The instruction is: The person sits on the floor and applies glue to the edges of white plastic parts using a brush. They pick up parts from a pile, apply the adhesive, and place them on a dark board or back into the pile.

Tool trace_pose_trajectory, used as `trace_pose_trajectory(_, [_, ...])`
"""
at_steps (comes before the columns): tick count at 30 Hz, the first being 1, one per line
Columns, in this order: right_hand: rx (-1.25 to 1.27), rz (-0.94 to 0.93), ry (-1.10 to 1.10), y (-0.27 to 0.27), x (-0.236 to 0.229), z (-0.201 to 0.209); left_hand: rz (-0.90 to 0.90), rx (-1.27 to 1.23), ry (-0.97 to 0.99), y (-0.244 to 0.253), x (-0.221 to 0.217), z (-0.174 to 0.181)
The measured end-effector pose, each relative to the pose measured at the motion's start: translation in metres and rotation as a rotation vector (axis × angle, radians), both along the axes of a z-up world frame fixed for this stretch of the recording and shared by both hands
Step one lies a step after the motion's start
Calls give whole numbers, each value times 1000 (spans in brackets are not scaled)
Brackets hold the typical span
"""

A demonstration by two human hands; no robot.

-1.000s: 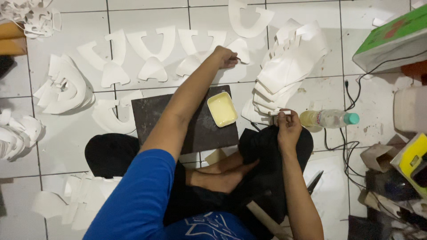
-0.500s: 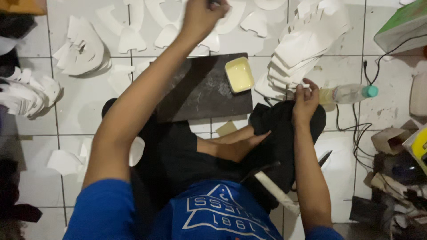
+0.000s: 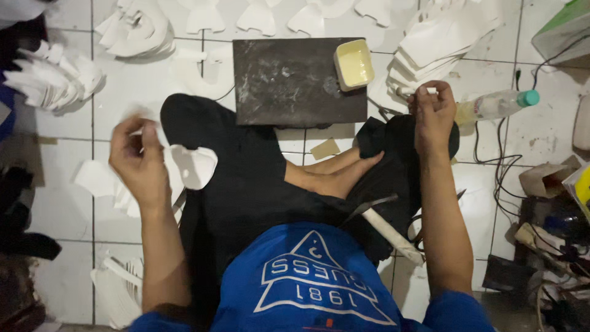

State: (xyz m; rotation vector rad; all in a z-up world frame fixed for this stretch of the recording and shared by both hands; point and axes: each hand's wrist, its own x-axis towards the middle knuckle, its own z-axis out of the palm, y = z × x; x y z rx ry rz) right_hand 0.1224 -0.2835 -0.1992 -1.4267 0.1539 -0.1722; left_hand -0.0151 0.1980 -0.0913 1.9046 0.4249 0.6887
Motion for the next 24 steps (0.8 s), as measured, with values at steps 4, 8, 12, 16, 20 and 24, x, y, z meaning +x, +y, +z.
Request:
trace_pose_trajectory(4, [4,91,-35,11,6,11,85,-5,19,4,-52,-9])
trace_pose_trajectory(8, [4,115,-48,26,7,21,226,-195,360,16,-74,-62])
trace_pose_trajectory(12, [-69,136,-101,43,1,30,109,-190,638,8,-73,-78])
trace_pose_trajectory(16, [-134,159,-92,55,-14,42,143,44,750,17,-71,-103])
trace_pose_trajectory(20, [-165,155,-50,47,-17,29,217,-19,793,20,-65,-111])
trace_pose_trajectory(24, [-139,121,-26,41,-19,19,231,-171,743,28,-63,-120])
